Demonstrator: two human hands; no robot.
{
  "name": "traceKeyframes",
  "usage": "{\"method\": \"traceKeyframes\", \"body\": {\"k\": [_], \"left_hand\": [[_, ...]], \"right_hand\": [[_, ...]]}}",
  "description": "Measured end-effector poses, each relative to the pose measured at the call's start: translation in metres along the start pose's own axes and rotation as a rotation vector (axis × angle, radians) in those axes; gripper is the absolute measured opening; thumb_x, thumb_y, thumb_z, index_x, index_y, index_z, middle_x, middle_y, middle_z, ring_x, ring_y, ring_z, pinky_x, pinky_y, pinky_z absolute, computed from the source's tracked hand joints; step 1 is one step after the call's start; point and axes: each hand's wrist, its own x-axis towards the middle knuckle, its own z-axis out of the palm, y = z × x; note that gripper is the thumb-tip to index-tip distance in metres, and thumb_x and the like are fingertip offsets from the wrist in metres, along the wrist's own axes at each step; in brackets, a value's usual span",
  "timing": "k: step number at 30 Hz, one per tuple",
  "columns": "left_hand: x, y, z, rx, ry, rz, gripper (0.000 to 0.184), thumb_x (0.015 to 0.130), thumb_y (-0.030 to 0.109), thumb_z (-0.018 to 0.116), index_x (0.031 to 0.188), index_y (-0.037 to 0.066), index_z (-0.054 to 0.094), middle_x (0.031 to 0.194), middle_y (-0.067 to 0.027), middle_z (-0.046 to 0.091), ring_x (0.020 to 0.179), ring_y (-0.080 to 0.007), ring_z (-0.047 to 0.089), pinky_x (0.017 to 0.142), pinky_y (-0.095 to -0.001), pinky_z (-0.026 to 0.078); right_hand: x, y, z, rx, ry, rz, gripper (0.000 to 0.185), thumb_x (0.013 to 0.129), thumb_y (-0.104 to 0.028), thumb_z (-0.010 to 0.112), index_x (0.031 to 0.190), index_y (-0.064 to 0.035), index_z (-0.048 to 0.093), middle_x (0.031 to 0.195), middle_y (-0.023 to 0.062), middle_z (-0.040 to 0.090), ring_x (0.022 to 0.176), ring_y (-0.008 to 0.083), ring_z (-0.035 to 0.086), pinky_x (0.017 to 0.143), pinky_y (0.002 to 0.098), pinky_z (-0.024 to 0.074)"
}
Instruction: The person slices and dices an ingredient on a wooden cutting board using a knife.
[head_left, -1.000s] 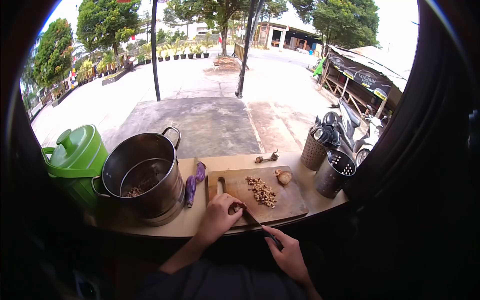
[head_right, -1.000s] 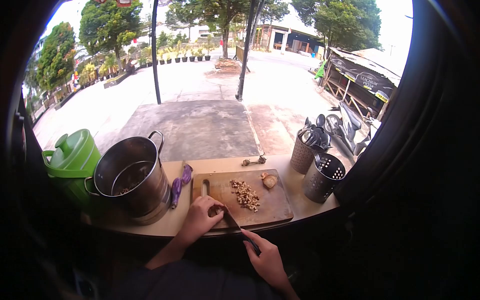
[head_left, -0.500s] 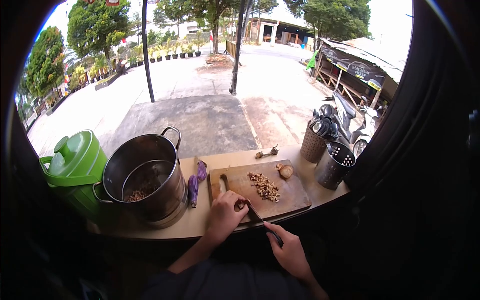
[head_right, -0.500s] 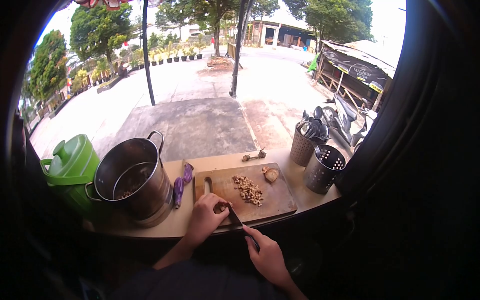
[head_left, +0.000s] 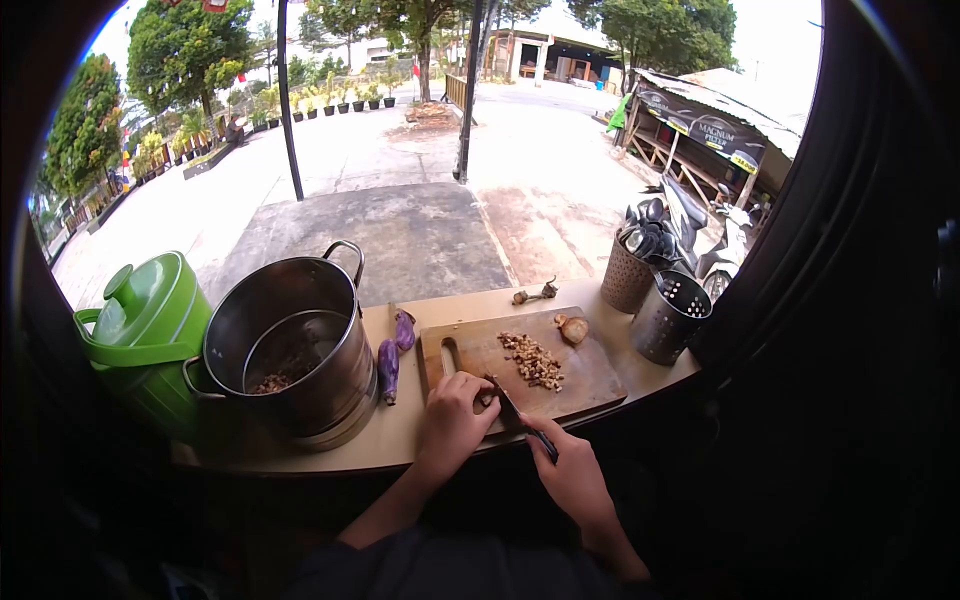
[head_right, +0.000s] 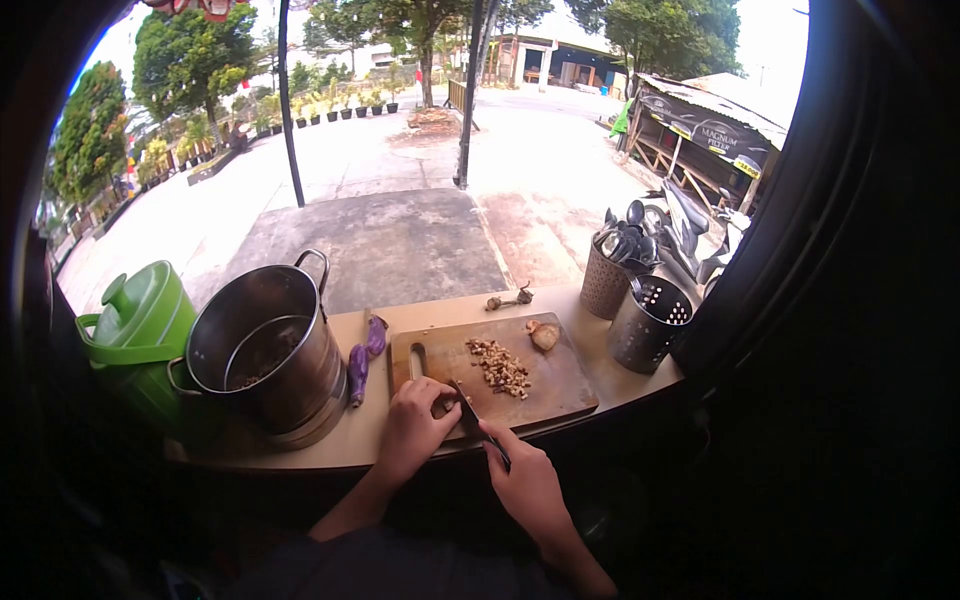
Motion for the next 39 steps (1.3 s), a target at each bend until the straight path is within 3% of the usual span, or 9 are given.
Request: {"method": "traceKeyframes", "body": {"k": [3, 5, 12, 19, 21, 33, 36, 39], "left_hand": [[-0.001, -0.001, 0.004, -0.016, 0.025, -0.003, 0.017, 0.081, 0.013, 0.078, 0.094, 0.005, 0.072, 0.092, -0.0105, 0.069, 0.092, -0.0291, 0.066, 0.086, -0.0411, 0.052], [-0.001, -0.002, 0.005, -0.021, 0.030, -0.002, 0.017, 0.080, 0.012, 0.078, 0.094, 0.005, 0.072, 0.091, -0.0108, 0.069, 0.091, -0.0292, 0.066, 0.086, -0.0408, 0.052], [-0.003, -0.012, 0.003, -0.092, 0.021, 0.002, 0.019, 0.078, 0.009, 0.080, 0.095, 0.003, 0.074, 0.093, -0.0117, 0.071, 0.091, -0.0286, 0.067, 0.083, -0.0390, 0.054], [-0.001, -0.006, -0.005, -0.120, -0.004, -0.008, 0.021, 0.078, 0.007, 0.080, 0.097, 0.002, 0.074, 0.094, -0.0123, 0.071, 0.091, -0.0281, 0.068, 0.083, -0.0381, 0.054], [-0.001, -0.002, -0.008, -0.140, -0.038, -0.037, 0.015, 0.084, 0.009, 0.075, 0.096, 0.000, 0.072, 0.094, -0.0144, 0.069, 0.094, -0.0319, 0.066, 0.087, -0.0406, 0.053], [-0.002, -0.012, 0.003, -0.059, 0.022, 0.021, 0.016, 0.079, 0.010, 0.078, 0.094, 0.004, 0.073, 0.092, -0.0099, 0.068, 0.094, -0.0287, 0.064, 0.085, -0.0393, 0.052], [-0.002, -0.013, 0.003, -0.059, 0.029, 0.026, 0.016, 0.079, 0.010, 0.078, 0.094, 0.004, 0.073, 0.093, -0.0098, 0.068, 0.095, -0.0288, 0.064, 0.085, -0.0395, 0.052], [-0.002, -0.010, 0.000, -0.081, 0.020, 0.033, 0.016, 0.079, 0.009, 0.078, 0.093, 0.005, 0.073, 0.094, -0.0100, 0.069, 0.094, -0.0292, 0.064, 0.085, -0.0394, 0.052]], "right_hand": [[-0.009, 0.001, -0.007, -0.017, 0.038, -0.036, 0.029, 0.096, -0.008, 0.066, 0.125, -0.0063, 0.068, 0.103, 0.0231, 0.071, 0.095, 0.0389, 0.071, 0.077, 0.0378, 0.0553], [-0.010, -0.003, -0.012, -0.096, 0.038, 0.056, 0.028, 0.096, -0.009, 0.066, 0.125, -0.0060, 0.068, 0.104, 0.0225, 0.072, 0.093, 0.0373, 0.072, 0.076, 0.0370, 0.0553], [-0.022, -0.002, -0.010, -0.022, 0.051, -0.088, 0.029, 0.096, -0.009, 0.067, 0.125, -0.0056, 0.068, 0.110, 0.0202, 0.073, 0.100, 0.0354, 0.072, 0.079, 0.0352, 0.0561], [-0.023, -0.005, -0.010, -0.013, 0.009, -0.005, 0.029, 0.096, -0.009, 0.067, 0.124, -0.0048, 0.068, 0.109, 0.0205, 0.072, 0.102, 0.0362, 0.072, 0.082, 0.0365, 0.0563], [-0.019, -0.006, -0.009, -0.015, 0.003, -0.008, 0.028, 0.096, -0.010, 0.067, 0.123, -0.0043, 0.068, 0.109, 0.0207, 0.072, 0.101, 0.0371, 0.071, 0.082, 0.0367, 0.0562], [0.013, 0.000, 0.010, -0.022, -0.001, -0.042, 0.030, 0.097, -0.012, 0.066, 0.126, -0.0083, 0.068, 0.107, 0.0237, 0.071, 0.101, 0.0413, 0.068, 0.081, 0.0398, 0.0552], [0.013, -0.004, 0.006, -0.020, -0.054, 0.054, 0.031, 0.097, -0.012, 0.066, 0.127, -0.0089, 0.068, 0.108, 0.0226, 0.071, 0.103, 0.0404, 0.068, 0.083, 0.0389, 0.0550], [0.010, 0.001, 0.005, -0.029, -0.009, -0.012, 0.031, 0.097, -0.012, 0.067, 0.127, -0.0083, 0.068, 0.111, 0.0209, 0.072, 0.105, 0.0384, 0.069, 0.085, 0.0376, 0.0550]]}}
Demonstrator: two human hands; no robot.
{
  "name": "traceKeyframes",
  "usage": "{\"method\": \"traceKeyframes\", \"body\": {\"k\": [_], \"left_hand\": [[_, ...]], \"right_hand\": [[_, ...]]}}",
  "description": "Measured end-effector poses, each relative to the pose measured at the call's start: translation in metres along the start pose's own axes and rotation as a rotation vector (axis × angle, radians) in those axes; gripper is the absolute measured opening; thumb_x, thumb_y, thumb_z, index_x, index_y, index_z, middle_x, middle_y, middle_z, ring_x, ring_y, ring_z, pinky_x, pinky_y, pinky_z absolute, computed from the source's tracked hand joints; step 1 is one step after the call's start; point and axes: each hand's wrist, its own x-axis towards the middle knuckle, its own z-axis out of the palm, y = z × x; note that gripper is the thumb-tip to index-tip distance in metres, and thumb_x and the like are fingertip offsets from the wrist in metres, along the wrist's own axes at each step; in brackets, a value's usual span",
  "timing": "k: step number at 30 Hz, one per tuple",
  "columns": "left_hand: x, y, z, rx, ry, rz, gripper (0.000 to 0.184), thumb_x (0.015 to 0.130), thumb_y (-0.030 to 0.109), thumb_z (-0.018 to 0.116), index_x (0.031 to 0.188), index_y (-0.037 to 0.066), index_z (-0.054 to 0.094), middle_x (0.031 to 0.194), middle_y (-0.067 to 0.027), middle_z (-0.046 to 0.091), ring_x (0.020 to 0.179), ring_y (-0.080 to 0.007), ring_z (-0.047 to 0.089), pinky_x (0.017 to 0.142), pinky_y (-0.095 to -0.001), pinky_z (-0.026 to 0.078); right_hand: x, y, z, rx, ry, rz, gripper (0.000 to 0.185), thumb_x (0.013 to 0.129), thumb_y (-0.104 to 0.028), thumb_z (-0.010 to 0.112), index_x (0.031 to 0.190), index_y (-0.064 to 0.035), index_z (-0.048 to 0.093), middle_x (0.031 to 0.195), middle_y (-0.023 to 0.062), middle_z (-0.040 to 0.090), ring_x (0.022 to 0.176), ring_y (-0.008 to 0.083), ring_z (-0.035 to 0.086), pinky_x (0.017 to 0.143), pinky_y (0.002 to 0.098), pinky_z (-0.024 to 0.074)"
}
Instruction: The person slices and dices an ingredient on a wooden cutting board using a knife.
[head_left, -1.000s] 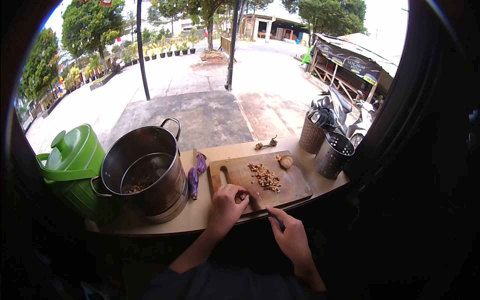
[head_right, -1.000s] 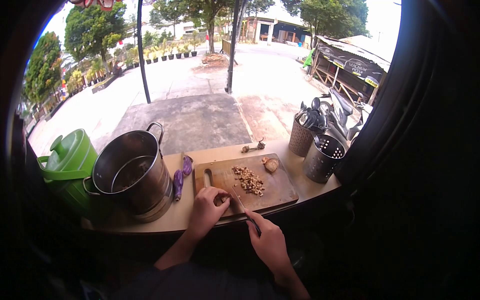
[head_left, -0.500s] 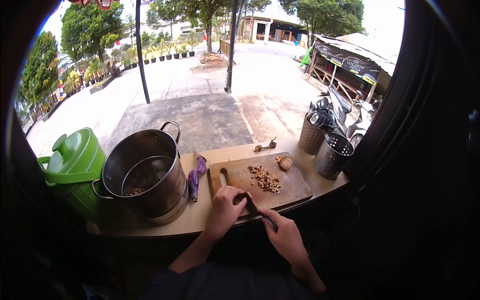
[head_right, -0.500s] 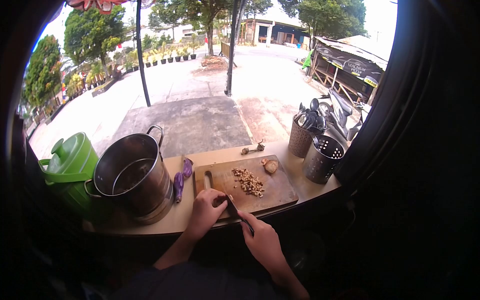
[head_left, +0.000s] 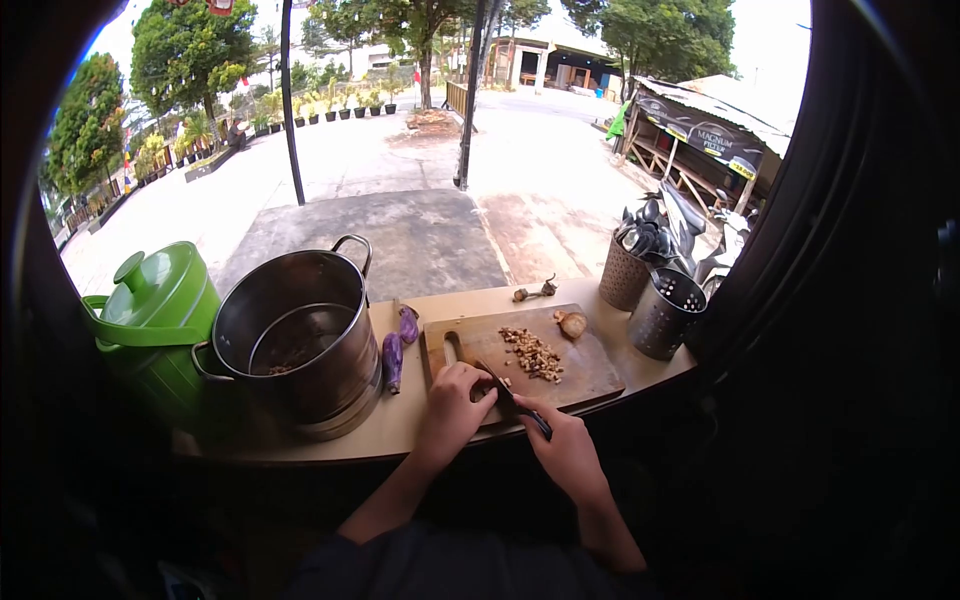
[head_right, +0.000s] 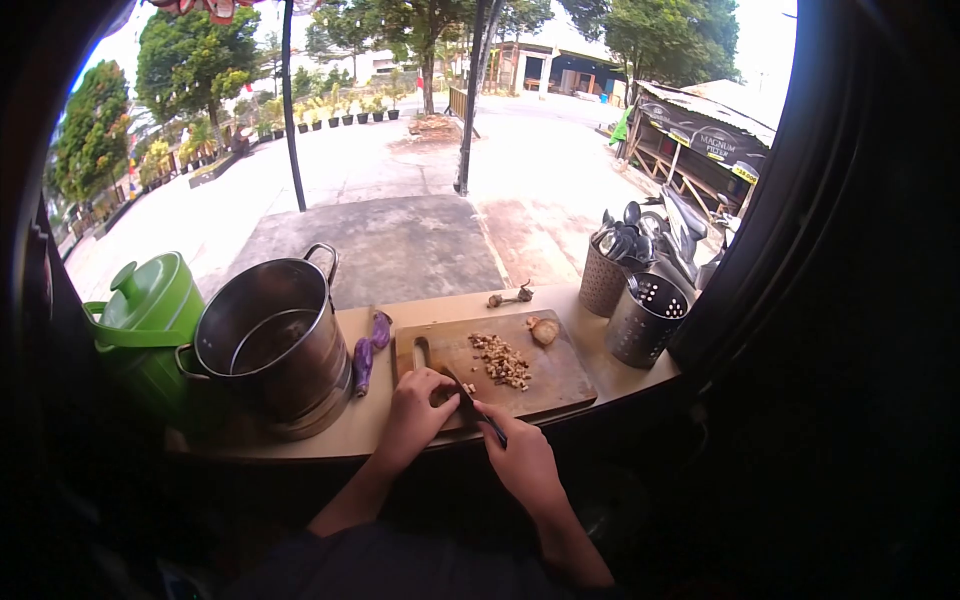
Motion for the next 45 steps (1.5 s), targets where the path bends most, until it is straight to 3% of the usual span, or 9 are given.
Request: {"method": "traceKeyframes", "body": {"k": [9, 22, 24, 27, 31, 37, 39, 43, 45], "left_hand": [[-0.001, -0.007, -0.004, -0.010, -0.031, -0.027, 0.029, 0.075, 0.011, 0.082, 0.100, 0.001, 0.071, 0.096, -0.0128, 0.069, 0.093, -0.0292, 0.066, 0.084, -0.0388, 0.053], [-0.001, -0.005, -0.001, -0.041, 0.010, -0.025, 0.021, 0.076, 0.010, 0.081, 0.092, 0.001, 0.072, 0.093, -0.0126, 0.067, 0.093, -0.0291, 0.066, 0.084, -0.0386, 0.053], [-0.002, -0.007, 0.000, -0.029, 0.006, -0.017, 0.020, 0.077, 0.009, 0.081, 0.093, 0.001, 0.072, 0.092, -0.0122, 0.067, 0.092, -0.0290, 0.066, 0.084, -0.0387, 0.053], [-0.002, -0.005, -0.002, -0.026, -0.004, -0.017, 0.019, 0.078, 0.010, 0.080, 0.093, 0.001, 0.072, 0.093, -0.0119, 0.067, 0.092, -0.0292, 0.065, 0.084, -0.0387, 0.053], [-0.003, -0.006, -0.001, -0.036, 0.011, -0.016, 0.019, 0.078, 0.010, 0.080, 0.093, 0.002, 0.072, 0.093, -0.0114, 0.067, 0.091, -0.0290, 0.065, 0.083, -0.0387, 0.053], [-0.004, -0.008, 0.001, -0.020, 0.026, -0.001, 0.019, 0.079, 0.011, 0.080, 0.093, 0.003, 0.072, 0.093, -0.0112, 0.067, 0.092, -0.0285, 0.065, 0.082, -0.0380, 0.053], [-0.003, -0.005, -0.003, -0.018, -0.020, -0.008, 0.020, 0.079, 0.011, 0.081, 0.095, 0.003, 0.072, 0.094, -0.0111, 0.067, 0.093, -0.0283, 0.066, 0.081, -0.0372, 0.054], [-0.004, -0.008, -0.004, -0.043, -0.004, 0.030, 0.022, 0.078, 0.010, 0.081, 0.096, 0.003, 0.071, 0.093, -0.0111, 0.067, 0.092, -0.0283, 0.066, 0.081, -0.0370, 0.054], [-0.005, -0.012, -0.002, -0.069, 0.014, 0.013, 0.022, 0.077, 0.009, 0.081, 0.095, 0.003, 0.069, 0.093, -0.0114, 0.067, 0.091, -0.0285, 0.066, 0.080, -0.0376, 0.053]], "right_hand": [[-0.017, 0.002, -0.006, 0.016, 0.053, -0.075, 0.029, 0.096, -0.011, 0.067, 0.125, -0.0063, 0.069, 0.113, 0.0206, 0.072, 0.107, 0.0352, 0.070, 0.087, 0.0356, 0.0554], [-0.017, -0.004, -0.001, -0.050, -0.009, 0.004, 0.030, 0.098, -0.015, 0.065, 0.127, -0.0106, 0.068, 0.107, 0.0211, 0.072, 0.102, 0.0388, 0.069, 0.084, 0.0378, 0.0557], [-0.009, 0.002, 0.004, -0.083, -0.004, -0.069, 0.030, 0.099, -0.021, 0.063, 0.128, -0.0157, 0.066, 0.100, 0.0218, 0.071, 0.094, 0.0418, 0.068, 0.077, 0.0468, 0.0547], [0.008, -0.001, 0.005, -0.059, -0.081, 0.022, 0.030, 0.099, -0.022, 0.063, 0.128, -0.0164, 0.066, 0.097, 0.0236, 0.071, 0.093, 0.0430, 0.068, 0.077, 0.0484, 0.0541], [0.012, 0.011, 0.014, -0.022, -0.018, -0.081, 0.030, 0.099, -0.022, 0.063, 0.129, -0.0164, 0.066, 0.095, 0.0242, 0.070, 0.092, 0.0433, 0.068, 0.076, 0.0489, 0.0537], [0.010, 0.012, 0.008, 0.022, -0.041, 0.006, 0.031, 0.099, -0.020, 0.064, 0.129, -0.0159, 0.066, 0.094, 0.0255, 0.069, 0.092, 0.0441, 0.067, 0.074, 0.0455, 0.0539], [0.009, 0.012, 0.008, 0.036, 0.037, 0.008, 0.032, 0.098, -0.013, 0.067, 0.130, -0.0107, 0.066, 0.100, 0.0256, 0.070, 0.078, 0.0323, 0.071, 0.073, 0.0341, 0.0527], [0.003, 0.009, 0.004, 0.020, 0.037, 0.046, 0.031, 0.099, -0.013, 0.066, 0.130, -0.0095, 0.066, 0.096, 0.0243, 0.070, 0.071, 0.0224, 0.068, 0.071, 0.0337, 0.0520], [-0.001, 0.014, 0.007, 0.110, 0.089, -0.139, 0.031, 0.099, -0.013, 0.066, 0.130, -0.0084, 0.066, 0.091, 0.0220, 0.070, 0.067, 0.0163, 0.060, 0.069, 0.0328, 0.0515]]}}
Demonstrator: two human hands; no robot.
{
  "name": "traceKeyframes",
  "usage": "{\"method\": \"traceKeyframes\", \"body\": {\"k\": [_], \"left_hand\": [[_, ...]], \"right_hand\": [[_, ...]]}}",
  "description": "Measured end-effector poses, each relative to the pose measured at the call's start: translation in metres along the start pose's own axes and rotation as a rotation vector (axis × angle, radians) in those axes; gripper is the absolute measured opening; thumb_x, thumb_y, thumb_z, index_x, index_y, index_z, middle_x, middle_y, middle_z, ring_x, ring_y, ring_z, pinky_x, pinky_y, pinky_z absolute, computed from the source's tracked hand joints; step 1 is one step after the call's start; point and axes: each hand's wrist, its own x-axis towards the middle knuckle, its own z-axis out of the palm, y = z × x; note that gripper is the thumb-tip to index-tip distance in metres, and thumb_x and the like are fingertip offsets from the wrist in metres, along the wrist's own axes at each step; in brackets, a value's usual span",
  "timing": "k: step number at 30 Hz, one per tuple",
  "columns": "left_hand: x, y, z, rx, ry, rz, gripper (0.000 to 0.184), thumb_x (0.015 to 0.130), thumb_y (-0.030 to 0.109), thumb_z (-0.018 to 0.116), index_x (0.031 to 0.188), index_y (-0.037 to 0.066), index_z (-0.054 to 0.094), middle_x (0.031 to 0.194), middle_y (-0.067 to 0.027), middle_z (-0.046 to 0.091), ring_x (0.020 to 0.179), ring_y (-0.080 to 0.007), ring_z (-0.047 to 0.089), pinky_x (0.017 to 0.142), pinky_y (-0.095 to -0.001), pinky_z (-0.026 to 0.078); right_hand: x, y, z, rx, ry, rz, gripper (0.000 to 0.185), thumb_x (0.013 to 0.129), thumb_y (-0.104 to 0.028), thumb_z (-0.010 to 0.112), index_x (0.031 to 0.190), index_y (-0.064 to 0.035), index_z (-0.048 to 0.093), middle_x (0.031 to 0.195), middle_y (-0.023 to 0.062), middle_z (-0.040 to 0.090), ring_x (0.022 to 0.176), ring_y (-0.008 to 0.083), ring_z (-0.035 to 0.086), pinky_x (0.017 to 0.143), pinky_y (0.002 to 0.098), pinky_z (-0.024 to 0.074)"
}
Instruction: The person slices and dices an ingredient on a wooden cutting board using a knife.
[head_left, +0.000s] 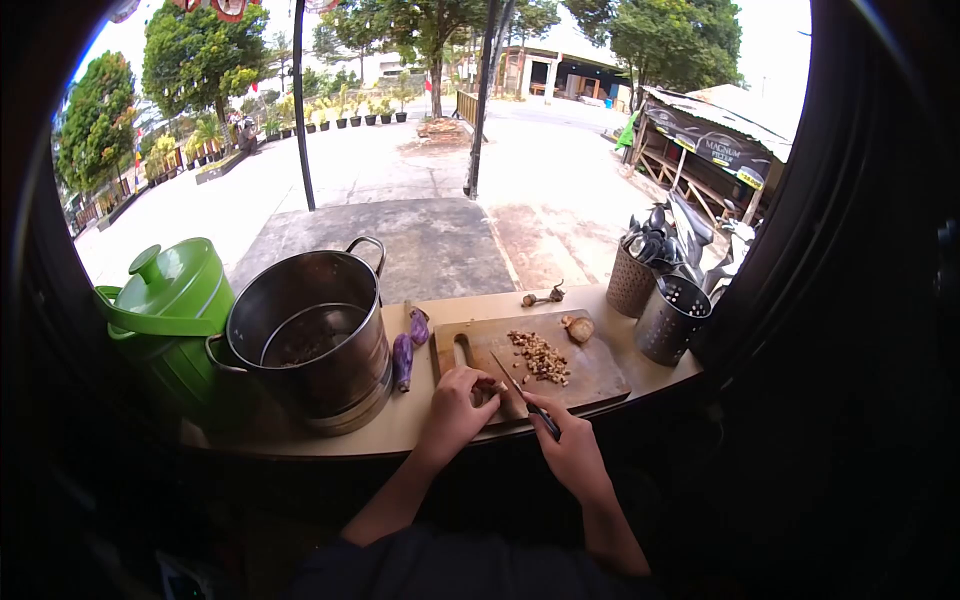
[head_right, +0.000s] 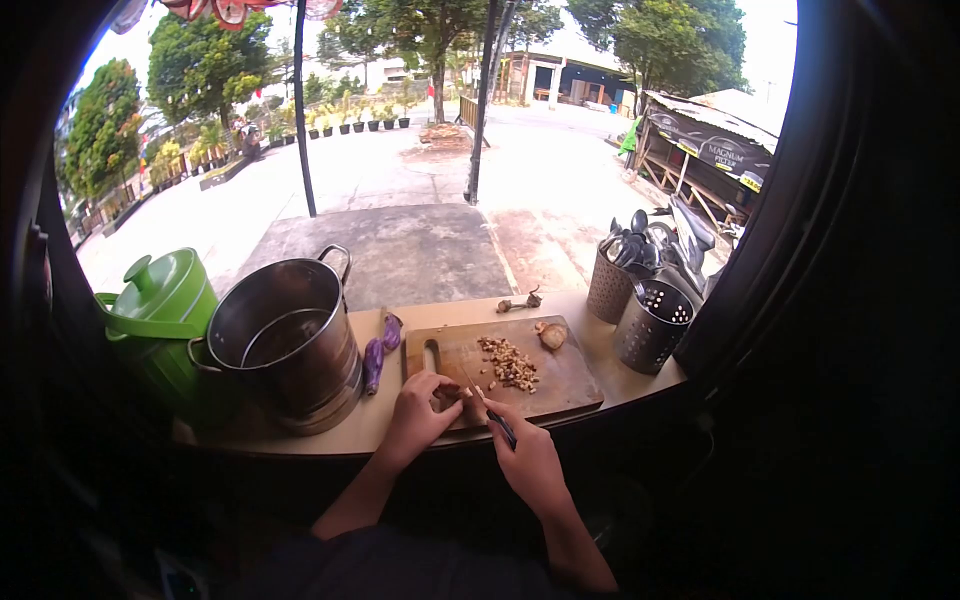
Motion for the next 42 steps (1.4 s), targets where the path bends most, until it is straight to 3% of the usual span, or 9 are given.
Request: {"method": "traceKeyframes", "body": {"k": [10, 13, 15, 19, 21, 24, 27, 36, 42], "left_hand": [[0.000, 0.002, -0.001, 0.024, 0.006, 0.005, 0.018, 0.077, 0.007, 0.079, 0.091, 0.002, 0.069, 0.092, -0.0118, 0.066, 0.091, -0.0288, 0.066, 0.082, -0.0386, 0.053], [-0.001, 0.002, -0.001, 0.027, 0.008, 0.013, 0.018, 0.077, 0.007, 0.079, 0.091, 0.002, 0.069, 0.091, -0.0116, 0.066, 0.091, -0.0286, 0.066, 0.082, -0.0387, 0.053], [-0.001, 0.003, -0.001, 0.003, 0.006, -0.005, 0.017, 0.078, 0.007, 0.079, 0.092, 0.002, 0.069, 0.091, -0.0114, 0.066, 0.090, -0.0285, 0.065, 0.082, -0.0385, 0.053], [-0.001, 0.004, -0.003, 0.009, 0.013, 0.003, 0.017, 0.078, 0.007, 0.079, 0.092, 0.002, 0.069, 0.091, -0.0112, 0.066, 0.090, -0.0284, 0.065, 0.081, -0.0380, 0.053], [-0.001, 0.003, -0.002, 0.025, 0.008, 0.016, 0.017, 0.078, 0.007, 0.079, 0.091, 0.002, 0.069, 0.092, -0.0110, 0.066, 0.090, -0.0282, 0.065, 0.081, -0.0376, 0.053], [0.000, 0.000, 0.001, 0.033, 0.017, 0.015, 0.019, 0.078, 0.008, 0.080, 0.092, 0.002, 0.069, 0.093, -0.0115, 0.065, 0.091, -0.0286, 0.065, 0.082, -0.0375, 0.053], [0.000, -0.003, 0.004, -0.019, 0.032, -0.010, 0.023, 0.076, 0.010, 0.081, 0.093, 0.002, 0.069, 0.093, -0.0124, 0.065, 0.092, -0.0297, 0.065, 0.083, -0.0379, 0.053], [0.000, -0.007, 0.002, 0.027, 0.038, 0.040, 0.023, 0.074, 0.009, 0.080, 0.091, 0.002, 0.067, 0.093, -0.0131, 0.064, 0.091, -0.0309, 0.064, 0.081, -0.0385, 0.054], [0.000, -0.005, 0.002, 0.019, 0.036, 0.034, 0.022, 0.074, 0.008, 0.080, 0.090, 0.002, 0.066, 0.093, -0.0128, 0.063, 0.091, -0.0306, 0.064, 0.080, -0.0386, 0.053]], "right_hand": [[-0.004, -0.013, -0.002, -0.046, -0.093, 0.112, 0.029, 0.100, -0.012, 0.063, 0.128, -0.0071, 0.066, 0.091, 0.0223, 0.071, 0.070, 0.0237, 0.068, 0.070, 0.0326, 0.0522], [0.004, -0.012, 0.002, -0.058, -0.123, 0.144, 0.029, 0.100, -0.013, 0.063, 0.128, -0.0077, 0.066, 0.095, 0.0228, 0.071, 0.076, 0.0293, 0.070, 0.074, 0.0339, 0.0529], [0.011, -0.007, 0.010, -0.087, -0.126, 0.113, 0.031, 0.101, -0.021, 0.061, 0.130, -0.0140, 0.065, 0.101, 0.0253, 0.070, 0.096, 0.0443, 0.067, 0.079, 0.0475, 0.0536], [0.018, -0.001, 0.017, -0.090, -0.122, 0.080, 0.031, 0.101, -0.022, 0.060, 0.131, -0.0143, 0.064, 0.100, 0.0259, 0.069, 0.095, 0.0450, 0.067, 0.078, 0.0488, 0.0529], [0.021, -0.007, 0.012, -0.071, -0.156, 0.194, 0.030, 0.099, -0.013, 0.064, 0.129, -0.0083, 0.065, 0.111, 0.0236, 0.070, 0.103, 0.0404, 0.069, 0.085, 0.0388, 0.0536], [0.018, -0.008, 0.008, -0.117, -0.086, 0.173, 0.030, 0.099, -0.012, 0.064, 0.128, -0.0082, 0.065, 0.111, 0.0228, 0.071, 0.099, 0.0389, 0.071, 0.084, 0.0373, 0.0539], [0.012, -0.005, 0.006, -0.049, -0.045, 0.100, 0.032, 0.100, -0.018, 0.062, 0.131, -0.0141, 0.064, 0.102, 0.0245, 0.070, 0.097, 0.0427, 0.068, 0.079, 0.0469, 0.0539], [0.002, -0.017, 0.005, -0.093, -0.144, 0.193, 0.029, 0.100, -0.014, 0.062, 0.128, -0.0089, 0.066, 0.110, 0.0212, 0.072, 0.104, 0.0376, 0.070, 0.084, 0.0376, 0.0545], [0.004, -0.020, 0.006, -0.106, -0.146, 0.189, 0.029, 0.100, -0.015, 0.061, 0.128, -0.0084, 0.066, 0.110, 0.0226, 0.071, 0.104, 0.0400, 0.068, 0.085, 0.0392, 0.0542]]}}
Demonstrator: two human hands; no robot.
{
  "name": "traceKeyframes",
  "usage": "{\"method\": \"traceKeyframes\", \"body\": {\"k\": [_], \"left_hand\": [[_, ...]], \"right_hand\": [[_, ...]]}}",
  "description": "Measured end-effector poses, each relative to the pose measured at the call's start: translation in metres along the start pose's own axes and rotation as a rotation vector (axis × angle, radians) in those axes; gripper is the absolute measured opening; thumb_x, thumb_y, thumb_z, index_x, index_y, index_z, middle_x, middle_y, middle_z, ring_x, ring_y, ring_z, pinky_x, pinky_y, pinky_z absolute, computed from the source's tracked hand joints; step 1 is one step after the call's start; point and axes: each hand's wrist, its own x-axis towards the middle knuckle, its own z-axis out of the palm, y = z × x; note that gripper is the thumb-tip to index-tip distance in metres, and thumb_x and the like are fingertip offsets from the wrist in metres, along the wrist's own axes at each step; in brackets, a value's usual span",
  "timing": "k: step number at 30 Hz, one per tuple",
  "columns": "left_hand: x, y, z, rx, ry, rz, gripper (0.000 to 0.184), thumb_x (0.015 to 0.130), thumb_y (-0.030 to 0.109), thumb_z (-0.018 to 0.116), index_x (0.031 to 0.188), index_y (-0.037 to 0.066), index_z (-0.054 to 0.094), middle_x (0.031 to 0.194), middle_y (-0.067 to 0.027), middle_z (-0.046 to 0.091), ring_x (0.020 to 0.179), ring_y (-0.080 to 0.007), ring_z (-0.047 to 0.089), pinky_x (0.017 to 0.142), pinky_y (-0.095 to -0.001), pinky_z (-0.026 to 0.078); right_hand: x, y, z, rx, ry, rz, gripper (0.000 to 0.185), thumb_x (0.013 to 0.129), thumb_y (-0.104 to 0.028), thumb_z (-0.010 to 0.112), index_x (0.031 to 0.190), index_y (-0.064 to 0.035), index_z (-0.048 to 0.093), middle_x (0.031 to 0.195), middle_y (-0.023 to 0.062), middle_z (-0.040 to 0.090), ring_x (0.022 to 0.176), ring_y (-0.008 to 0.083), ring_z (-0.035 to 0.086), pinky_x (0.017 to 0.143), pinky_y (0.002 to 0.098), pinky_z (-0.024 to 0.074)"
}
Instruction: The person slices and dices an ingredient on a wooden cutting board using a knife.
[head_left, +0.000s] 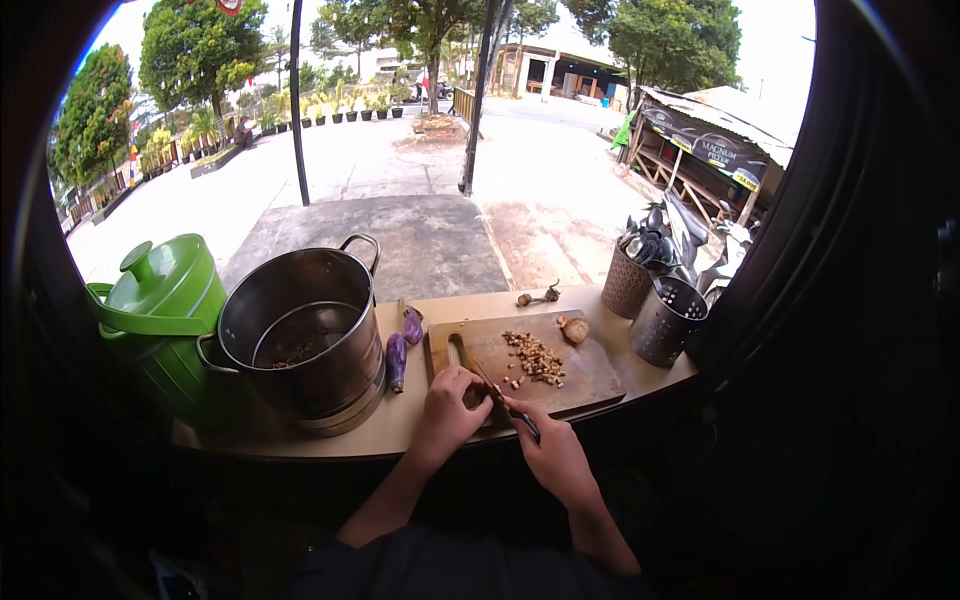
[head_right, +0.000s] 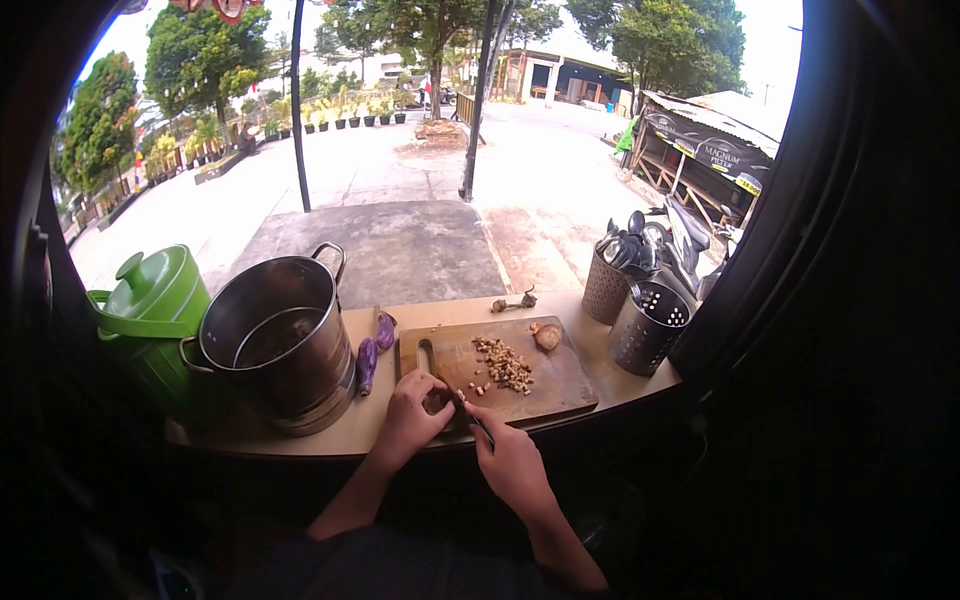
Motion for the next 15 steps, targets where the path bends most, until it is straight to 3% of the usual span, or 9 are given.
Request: {"method": "traceKeyframes", "body": {"k": [12, 15], "left_hand": [[0.0005, -0.0013, -0.0026, -0.007, -0.037, 0.013, 0.022, 0.077, 0.010, 0.080, 0.093, 0.003, 0.067, 0.095, -0.0122, 0.064, 0.092, -0.0293, 0.065, 0.082, -0.0374, 0.054], [0.0009, 0.0014, -0.0059, -0.036, -0.050, -0.014, 0.024, 0.077, 0.010, 0.080, 0.095, 0.002, 0.066, 0.096, -0.0125, 0.063, 0.092, -0.0293, 0.066, 0.081, -0.0364, 0.054]], "right_hand": [[0.0089, -0.0039, -0.0037, -0.024, -0.012, 0.090, 0.031, 0.100, -0.015, 0.063, 0.130, -0.0111, 0.066, 0.106, 0.0242, 0.071, 0.101, 0.0411, 0.069, 0.082, 0.0379, 0.0542], [0.0050, 0.0029, 0.0001, 0.063, 0.048, 0.003, 0.030, 0.100, -0.014, 0.063, 0.130, -0.0098, 0.066, 0.107, 0.0235, 0.072, 0.103, 0.0391, 0.070, 0.083, 0.0371, 0.0545]]}}
